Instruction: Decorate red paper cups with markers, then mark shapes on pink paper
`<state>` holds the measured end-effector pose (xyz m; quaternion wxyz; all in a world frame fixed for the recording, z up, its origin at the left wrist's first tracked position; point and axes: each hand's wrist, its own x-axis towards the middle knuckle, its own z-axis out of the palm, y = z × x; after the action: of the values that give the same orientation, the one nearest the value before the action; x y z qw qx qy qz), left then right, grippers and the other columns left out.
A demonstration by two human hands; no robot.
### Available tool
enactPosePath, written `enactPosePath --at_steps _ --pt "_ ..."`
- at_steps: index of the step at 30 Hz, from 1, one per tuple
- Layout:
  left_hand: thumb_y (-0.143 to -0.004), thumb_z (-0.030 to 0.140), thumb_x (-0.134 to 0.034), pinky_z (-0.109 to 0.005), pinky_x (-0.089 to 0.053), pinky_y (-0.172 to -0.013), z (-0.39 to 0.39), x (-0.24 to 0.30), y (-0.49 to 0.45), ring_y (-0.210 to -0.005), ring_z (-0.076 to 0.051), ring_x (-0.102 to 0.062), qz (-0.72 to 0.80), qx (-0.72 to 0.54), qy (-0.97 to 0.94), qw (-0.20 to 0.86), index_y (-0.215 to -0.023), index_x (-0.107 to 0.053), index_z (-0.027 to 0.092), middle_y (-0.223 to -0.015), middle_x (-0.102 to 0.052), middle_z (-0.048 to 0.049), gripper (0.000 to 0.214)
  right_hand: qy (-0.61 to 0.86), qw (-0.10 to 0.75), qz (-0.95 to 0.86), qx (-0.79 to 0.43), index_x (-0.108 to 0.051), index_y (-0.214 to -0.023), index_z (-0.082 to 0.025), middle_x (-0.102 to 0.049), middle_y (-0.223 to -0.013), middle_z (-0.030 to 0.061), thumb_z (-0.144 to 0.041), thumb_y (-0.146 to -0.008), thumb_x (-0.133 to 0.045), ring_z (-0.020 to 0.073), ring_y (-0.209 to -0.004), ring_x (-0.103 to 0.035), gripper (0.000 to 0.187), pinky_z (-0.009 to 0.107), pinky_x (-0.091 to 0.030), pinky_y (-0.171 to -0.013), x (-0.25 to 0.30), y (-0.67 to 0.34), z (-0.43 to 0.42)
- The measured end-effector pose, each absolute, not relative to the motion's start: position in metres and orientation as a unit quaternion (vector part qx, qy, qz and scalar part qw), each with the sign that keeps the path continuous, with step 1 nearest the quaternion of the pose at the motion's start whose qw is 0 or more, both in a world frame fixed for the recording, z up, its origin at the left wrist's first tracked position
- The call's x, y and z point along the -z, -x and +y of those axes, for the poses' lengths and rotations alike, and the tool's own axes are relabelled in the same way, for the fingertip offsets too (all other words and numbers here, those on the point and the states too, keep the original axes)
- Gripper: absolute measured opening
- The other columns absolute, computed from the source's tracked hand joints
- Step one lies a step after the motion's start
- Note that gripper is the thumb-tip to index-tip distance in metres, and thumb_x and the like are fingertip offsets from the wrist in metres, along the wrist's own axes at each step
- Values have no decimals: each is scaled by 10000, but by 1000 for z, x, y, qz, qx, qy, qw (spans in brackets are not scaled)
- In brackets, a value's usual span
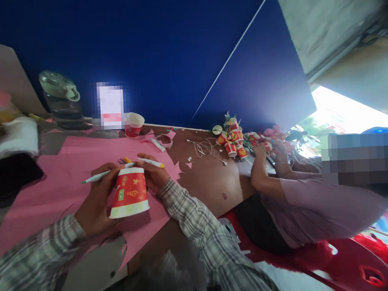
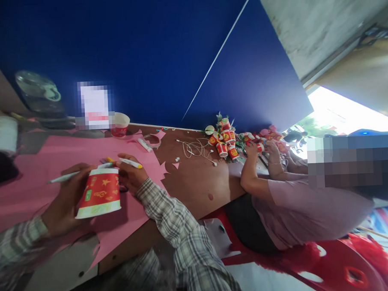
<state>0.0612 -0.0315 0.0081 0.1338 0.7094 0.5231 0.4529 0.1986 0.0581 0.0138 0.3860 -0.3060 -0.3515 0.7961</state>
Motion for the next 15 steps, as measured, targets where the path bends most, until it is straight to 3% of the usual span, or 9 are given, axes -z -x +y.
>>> enactPosePath --at_steps 4,11,15 --pt "-418 591 -556 -474 -402 -915 -33 -11 -65 -1150 -272 -362 495 -483 -703 164 -1223 -296 232 -1171 -391 -116 919 278 351 -361 -818 -531 -1048 -174 -626 -786 0 -158 -666 -657 86 -575 -547 402 184 -471 -523 -19 -198 53" --pt "-422 580 -531 -506 -376 -929 -34 -14 -66 -1219 -282 -324 510 -448 -725 114 -1268 -241 316 -1228 -435 -63 932 222 374 -314 -844 -525 -1011 -178 -643 -826 2 -78 -605 -641 123 -685 -598 435 229 -518 -626 -24 -197 49" --pt "-447 558 -531 -501 -375 -949 -35 -17 -68 -1233 -276 -314 489 -441 -745 103 -1284 -213 287 -1268 -421 -70 936 216 376 -332 -838 -517 -1010 -174 -660 -927 28 -105 -607 -641 138 -757 -627 427 252 -522 -686 -19 -193 47"
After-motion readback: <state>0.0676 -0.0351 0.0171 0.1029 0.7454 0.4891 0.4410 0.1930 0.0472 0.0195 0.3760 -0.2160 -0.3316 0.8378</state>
